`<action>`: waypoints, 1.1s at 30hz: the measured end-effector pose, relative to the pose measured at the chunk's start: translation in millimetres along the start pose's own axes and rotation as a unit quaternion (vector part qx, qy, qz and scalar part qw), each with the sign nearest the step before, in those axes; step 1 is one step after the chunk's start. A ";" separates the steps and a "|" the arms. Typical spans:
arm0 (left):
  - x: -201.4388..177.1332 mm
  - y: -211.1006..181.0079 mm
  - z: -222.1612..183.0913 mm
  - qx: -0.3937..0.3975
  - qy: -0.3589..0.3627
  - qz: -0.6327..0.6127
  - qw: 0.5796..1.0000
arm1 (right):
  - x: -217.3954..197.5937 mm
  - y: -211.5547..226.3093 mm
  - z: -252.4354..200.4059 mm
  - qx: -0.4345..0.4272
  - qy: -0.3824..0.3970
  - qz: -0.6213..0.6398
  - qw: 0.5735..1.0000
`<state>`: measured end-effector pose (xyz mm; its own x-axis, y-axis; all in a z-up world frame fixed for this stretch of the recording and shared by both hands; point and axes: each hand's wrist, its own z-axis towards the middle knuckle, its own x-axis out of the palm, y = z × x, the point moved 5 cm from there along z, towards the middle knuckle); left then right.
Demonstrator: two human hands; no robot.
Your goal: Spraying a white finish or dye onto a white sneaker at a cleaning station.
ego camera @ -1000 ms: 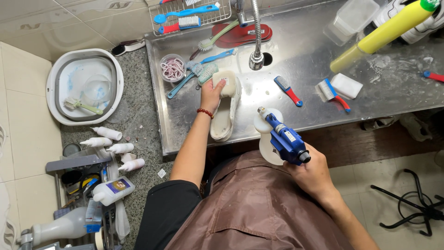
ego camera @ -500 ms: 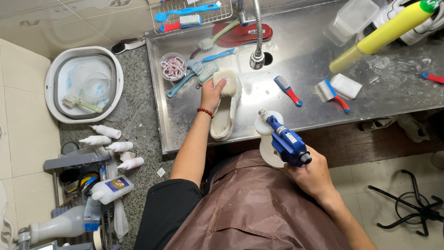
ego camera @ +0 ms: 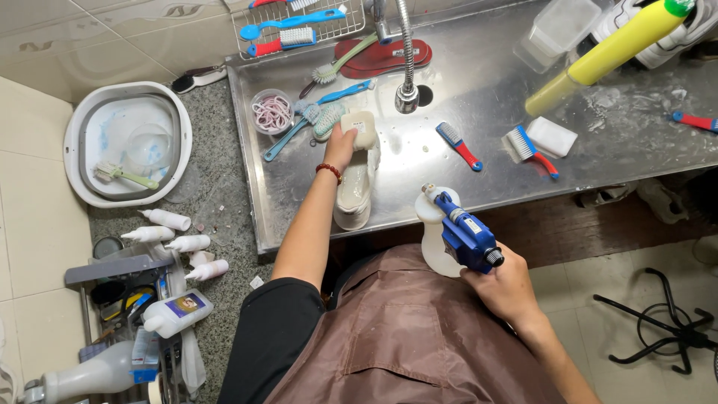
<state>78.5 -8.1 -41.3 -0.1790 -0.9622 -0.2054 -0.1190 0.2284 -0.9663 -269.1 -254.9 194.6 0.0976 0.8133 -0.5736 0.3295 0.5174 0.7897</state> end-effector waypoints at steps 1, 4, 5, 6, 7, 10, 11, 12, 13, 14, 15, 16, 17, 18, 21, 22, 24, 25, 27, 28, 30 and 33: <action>-0.5 12.6 5.2 -0.001 0.000 0.000 1.000 | -0.6 0.5 0.4 0.001 0.001 0.000 1.000; -3.8 36.3 10.5 -0.019 0.005 -0.061 0.998 | -2.0 2.4 2.1 -0.004 -0.002 0.017 1.000; -5.9 33.4 7.5 -0.036 0.010 -0.104 0.994 | -2.0 4.2 4.3 -0.014 -0.002 0.010 1.000; -8.1 30.3 4.4 -0.053 0.014 -0.148 0.987 | -1.9 6.3 6.3 -0.025 -0.002 0.002 1.000; -11.6 20.6 -2.5 -0.053 0.013 -0.147 0.988 | -2.1 9.5 7.6 -0.026 -0.001 0.003 1.000; -18.1 1.5 -16.0 -0.098 0.010 -0.194 0.976 | -1.2 19.8 12.3 -0.047 0.009 0.021 0.999; -19.0 -0.5 -17.6 -0.102 0.006 -0.192 0.976 | 0.4 20.9 13.3 -0.047 0.019 0.017 0.999; -20.2 -2.5 -19.2 -0.105 0.001 -0.189 0.976 | 2.1 22.1 14.2 -0.046 0.028 0.014 0.998; -20.9 -0.7 -16.7 -0.104 -0.001 -0.190 0.976 | 2.4 24.3 15.6 -0.049 0.030 0.013 0.998; -21.2 1.2 -14.1 -0.105 -0.001 -0.200 0.974 | 2.7 26.1 17.0 -0.045 0.032 0.014 0.998; -20.8 3.6 -12.1 -0.106 0.000 -0.211 0.972 | 3.0 27.5 17.8 -0.040 0.033 0.014 0.999; -21.3 10.9 -9.7 -0.106 -0.001 -0.212 0.972 | 3.5 27.8 18.8 -0.042 0.034 0.013 0.998; -20.7 18.2 -7.6 -0.104 0.000 -0.216 0.971 | 4.3 28.1 19.0 -0.046 0.038 0.017 0.998; -19.9 25.5 -5.4 -0.102 0.002 -0.220 0.970 | 4.8 28.2 19.2 -0.050 0.043 0.021 0.998; -19.0 18.5 -8.0 -0.107 -0.002 -0.204 0.973 | 4.1 30.0 20.5 -0.047 0.035 0.026 0.998; -21.3 19.3 -10.4 -0.106 0.000 -0.204 0.973 | 4.9 30.8 21.1 -0.046 0.033 0.026 0.998; -17.3 17.8 -11.4 -0.087 -0.009 -0.170 0.982 | 0.9 33.2 20.5 -0.071 0.019 0.028 0.997; -14.3 32.1 -6.2 -0.084 0.010 -0.172 0.982 | -0.8 32.9 20.5 -0.064 0.002 0.025 0.998; -11.3 49.4 6.6 0.044 -0.001 -0.047 0.998 | -1.7 28.1 20.0 -0.022 0.011 0.060 0.998; -5.7 36.0 3.1 0.049 0.018 -0.050 0.997 | -5.4 24.5 19.0 -0.013 -0.007 0.059 0.998; -6.2 20.4 -4.0 -0.034 0.030 -0.048 0.998 | -3.5 22.8 17.5 -0.036 0.013 0.047 0.998; 3.0 -14.9 -15.6 -0.093 0.070 -0.087 0.989 | -5.3 14.6 13.3 -0.041 0.005 0.068 0.997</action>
<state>64.5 -12.0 -25.2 -0.2725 -0.9622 -0.0015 -0.3356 0.0965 -0.9370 -252.3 -255.1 206.3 0.1263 0.8797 -0.4585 0.2366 0.4221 0.8751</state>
